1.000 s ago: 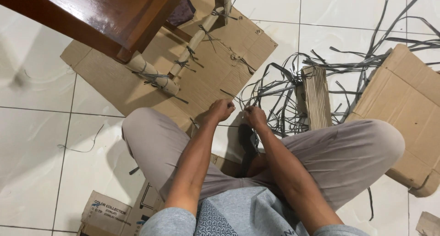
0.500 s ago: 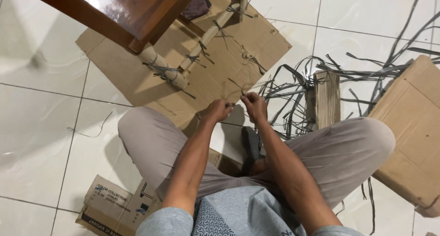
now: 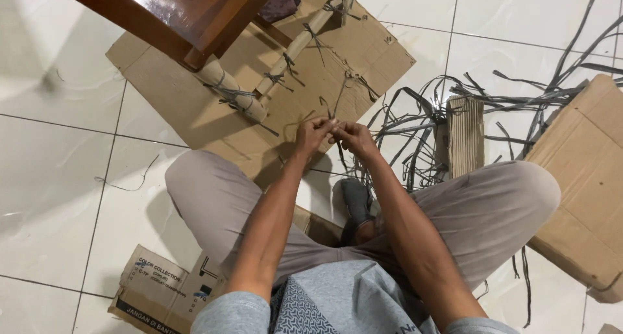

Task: Wrap furniture legs with cardboard and secure them using plastic ties.

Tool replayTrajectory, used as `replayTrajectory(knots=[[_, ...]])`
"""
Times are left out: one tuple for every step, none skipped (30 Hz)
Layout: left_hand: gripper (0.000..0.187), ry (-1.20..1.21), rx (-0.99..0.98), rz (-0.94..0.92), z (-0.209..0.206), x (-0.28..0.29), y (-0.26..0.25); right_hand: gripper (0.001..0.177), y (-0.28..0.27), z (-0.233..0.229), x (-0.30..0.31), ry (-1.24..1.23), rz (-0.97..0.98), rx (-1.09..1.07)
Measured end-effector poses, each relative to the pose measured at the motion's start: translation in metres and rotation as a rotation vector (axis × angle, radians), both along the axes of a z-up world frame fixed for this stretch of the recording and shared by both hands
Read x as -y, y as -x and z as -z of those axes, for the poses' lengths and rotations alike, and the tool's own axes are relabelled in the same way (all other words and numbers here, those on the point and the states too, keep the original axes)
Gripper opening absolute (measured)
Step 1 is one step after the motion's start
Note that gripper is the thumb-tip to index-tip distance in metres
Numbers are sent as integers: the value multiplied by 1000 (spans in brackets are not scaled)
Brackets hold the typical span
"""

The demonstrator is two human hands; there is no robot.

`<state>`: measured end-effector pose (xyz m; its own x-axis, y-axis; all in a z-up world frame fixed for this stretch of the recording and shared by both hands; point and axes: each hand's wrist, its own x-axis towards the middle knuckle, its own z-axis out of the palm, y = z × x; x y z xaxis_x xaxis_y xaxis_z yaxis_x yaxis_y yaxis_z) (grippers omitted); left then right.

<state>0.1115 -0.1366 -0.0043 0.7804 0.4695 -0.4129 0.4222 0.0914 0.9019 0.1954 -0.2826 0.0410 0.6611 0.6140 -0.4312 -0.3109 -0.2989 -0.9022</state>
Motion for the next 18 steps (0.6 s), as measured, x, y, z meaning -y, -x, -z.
replayTrajectory(knots=[[33, 2, 7, -78, -11, 1, 0, 20, 1, -2, 2, -26, -23, -53], [28, 6, 13, -156, -22, 1, 1, 19, 2, -5, 3, -50, -47, -108], [28, 8, 14, -158, -25, 0, -1, 19, 1, -10, 5, -48, -49, -107], [25, 85, 87, -306, -27, -1, -2, 17, 0, -14, 7, -27, -79, -126], [23, 162, 160, -454, -29, -2, -4, 16, -1, -19, 9, -7, -109, -145], [23, 163, 160, -456, -25, -8, -2, 16, -5, -16, 13, -6, -111, -145], [24, 191, 214, -549, -21, -14, -1, 14, -8, -13, 16, -4, -71, -119], [26, 219, 271, -644, -17, -20, 1, 12, -13, -11, 19, -3, -33, -92], [26, 220, 272, -647, -18, -23, 2, 12, -16, -13, 21, -2, -36, -91], [25, 250, 293, -718, -20, -26, 3, 12, -20, -16, 24, 23, 8, -80], [23, 282, 314, -788, -21, -29, 4, 13, -24, -19, 27, 48, 52, -70], [23, 282, 315, -790, -12, -31, 4, 13, -31, -1, 30, 48, 50, -69], [21, 300, 338, -822, -3, -33, 3, 17, -37, 18, 33, 63, 116, -59], [18, 318, 361, -853, 6, -36, 3, 21, -44, 36, 36, 77, 183, -50], [18, 318, 361, -855, -1, -33, 2, 21, -45, 43, 40, 77, 182, -50], [19, 300, 347, -845, -8, -31, 1, 23, -46, 50, 43, 122, 209, -22], [19, 283, 332, -835, -14, -28, 0, 25, -47, 58, 47, 167, 237, 7], [19, 283, 332, -835, -11, -28, -1, 25, -47, 67, 49, 167, 237, 6]])
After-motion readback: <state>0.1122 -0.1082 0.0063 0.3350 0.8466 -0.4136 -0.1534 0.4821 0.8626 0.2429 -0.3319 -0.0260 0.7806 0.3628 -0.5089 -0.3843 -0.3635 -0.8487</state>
